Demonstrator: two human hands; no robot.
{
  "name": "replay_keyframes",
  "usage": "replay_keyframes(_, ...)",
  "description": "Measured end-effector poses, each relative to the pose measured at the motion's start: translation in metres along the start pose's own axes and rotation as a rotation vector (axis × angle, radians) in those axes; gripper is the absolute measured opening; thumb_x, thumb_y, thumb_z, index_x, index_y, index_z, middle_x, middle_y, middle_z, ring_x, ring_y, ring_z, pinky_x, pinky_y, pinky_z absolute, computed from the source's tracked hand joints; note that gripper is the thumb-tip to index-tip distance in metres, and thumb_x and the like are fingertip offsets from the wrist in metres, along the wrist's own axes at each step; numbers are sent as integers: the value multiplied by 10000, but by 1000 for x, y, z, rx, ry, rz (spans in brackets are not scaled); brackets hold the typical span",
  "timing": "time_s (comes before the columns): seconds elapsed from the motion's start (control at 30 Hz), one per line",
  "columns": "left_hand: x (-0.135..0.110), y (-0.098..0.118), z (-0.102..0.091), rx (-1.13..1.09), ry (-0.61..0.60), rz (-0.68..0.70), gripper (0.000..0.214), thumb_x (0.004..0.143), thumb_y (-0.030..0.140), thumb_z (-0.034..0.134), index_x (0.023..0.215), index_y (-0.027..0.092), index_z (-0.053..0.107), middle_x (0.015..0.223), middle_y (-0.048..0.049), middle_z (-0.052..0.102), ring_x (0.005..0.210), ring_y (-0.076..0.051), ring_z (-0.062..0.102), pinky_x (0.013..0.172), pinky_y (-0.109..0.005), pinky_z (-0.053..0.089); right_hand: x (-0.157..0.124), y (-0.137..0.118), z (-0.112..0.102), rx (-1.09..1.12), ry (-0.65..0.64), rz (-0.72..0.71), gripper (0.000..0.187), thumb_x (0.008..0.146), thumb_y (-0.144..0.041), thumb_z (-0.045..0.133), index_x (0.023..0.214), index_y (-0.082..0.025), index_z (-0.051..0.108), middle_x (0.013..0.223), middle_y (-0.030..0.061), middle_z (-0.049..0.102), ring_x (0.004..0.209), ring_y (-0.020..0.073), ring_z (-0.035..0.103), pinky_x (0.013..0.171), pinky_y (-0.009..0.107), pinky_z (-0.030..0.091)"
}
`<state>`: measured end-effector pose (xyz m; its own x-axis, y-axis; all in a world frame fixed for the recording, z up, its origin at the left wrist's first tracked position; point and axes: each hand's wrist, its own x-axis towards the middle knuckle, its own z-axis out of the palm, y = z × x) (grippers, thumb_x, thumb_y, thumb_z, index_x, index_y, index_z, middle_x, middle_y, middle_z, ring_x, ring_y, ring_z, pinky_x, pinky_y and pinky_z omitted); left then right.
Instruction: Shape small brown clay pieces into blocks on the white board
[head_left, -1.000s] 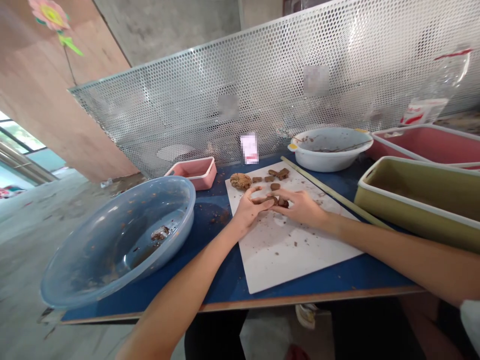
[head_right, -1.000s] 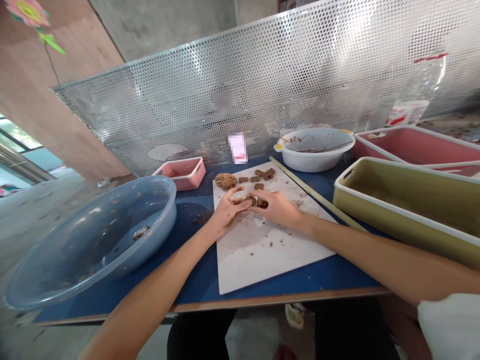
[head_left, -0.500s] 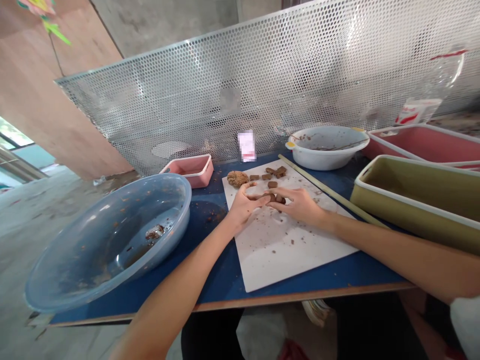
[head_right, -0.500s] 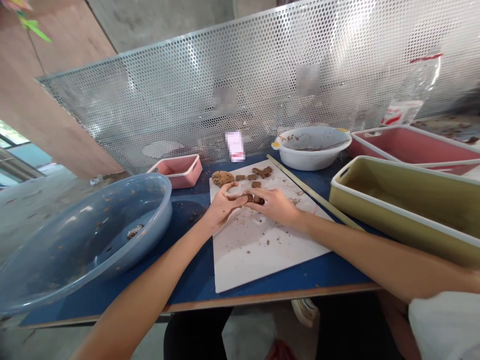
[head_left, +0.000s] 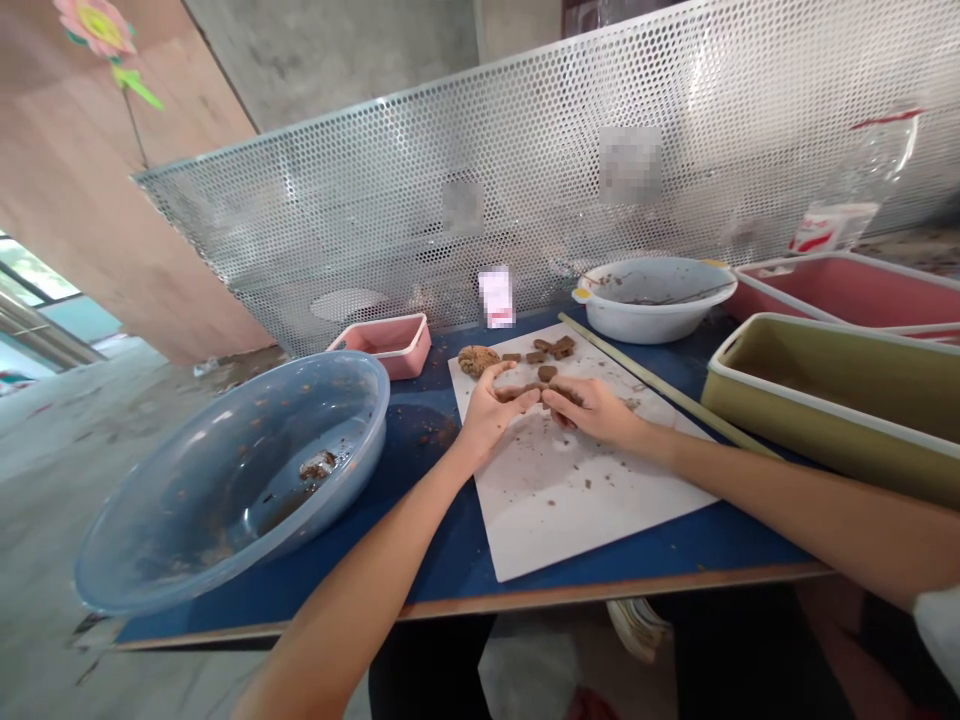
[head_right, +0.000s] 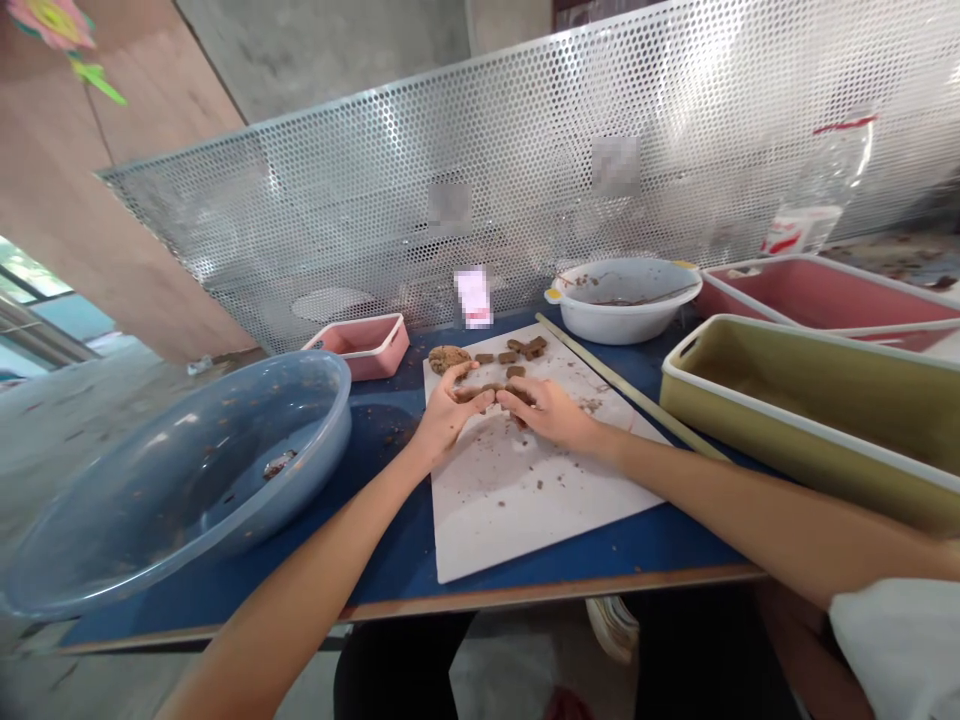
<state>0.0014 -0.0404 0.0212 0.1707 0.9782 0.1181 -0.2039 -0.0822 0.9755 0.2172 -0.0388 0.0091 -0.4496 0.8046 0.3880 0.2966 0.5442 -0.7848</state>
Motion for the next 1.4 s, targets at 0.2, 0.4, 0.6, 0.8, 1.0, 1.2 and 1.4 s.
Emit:
replay_keyframes(0.2, -6, 4, 0, 184, -38, 205, 763, 692, 451, 1080, 1317, 221, 706, 1019, -77, 828, 885, -217, 747, 875, -345, 534, 3, 3, 3, 304, -68, 56, 619, 1043, -839, 569, 886, -240, 595, 651, -9, 664, 547, 149, 591, 562, 300, 472)
replay_keyframes(0.4, -10, 5, 0, 335, -55, 318, 507, 789, 440, 1023, 1216, 258, 820, 1162, -98, 828, 967, -241, 727, 918, -362, 516, 1, -5, -1, 286, -54, -9, 575, 1087, -740, 595, 820, -231, 606, 663, -18, 635, 565, 127, 561, 583, 290, 451)
replay_keyframes(0.6, -7, 7, -2, 427, -123, 357, 447, 762, 500, 1028, 1114, 262, 890, 1105, -101, 831, 958, -254, 682, 886, -364, 515, 0, -7, -2, 204, 12, 4, 554, 1079, -698, 618, 760, -247, 571, 657, -21, 605, 589, 144, 579, 589, 298, 470)
replay_keyframes(0.8, -8, 11, -3, 472, -95, 435, 401, 789, 551, 1009, 1053, 268, 903, 1018, -94, 813, 911, -254, 654, 868, -377, 517, 1, -5, -1, 181, -3, -26, 574, 1085, -710, 591, 753, -242, 595, 663, -19, 612, 592, 134, 562, 589, 288, 468)
replay_keyframes(1.0, -11, 15, 1, 501, -123, 442, 399, 770, 576, 1013, 1010, 277, 906, 1038, -101, 812, 1000, -296, 683, 935, -412, 533, 4, 2, 0, 340, -47, 54, 705, 1056, -874, 486, 767, -238, 585, 638, 10, 638, 563, 147, 555, 577, 308, 480)
replay_keyframes(1.2, -10, 12, -1, 591, -103, 535, 366, 811, 610, 978, 1015, 314, 913, 1061, -96, 801, 1070, -318, 658, 1078, -493, 506, 2, -6, -2, 239, -31, -33, 629, 1073, -793, 564, 776, -238, 577, 669, -19, 590, 606, 135, 549, 602, 292, 456)
replay_keyframes(1.4, -9, 9, -4, 563, -86, 579, 377, 769, 565, 1022, 1053, 335, 929, 1069, -91, 792, 1085, -310, 646, 1093, -495, 505, 1, -6, -4, 176, -15, -54, 620, 1100, -730, 559, 723, -238, 562, 661, -20, 579, 595, 129, 516, 608, 295, 443)
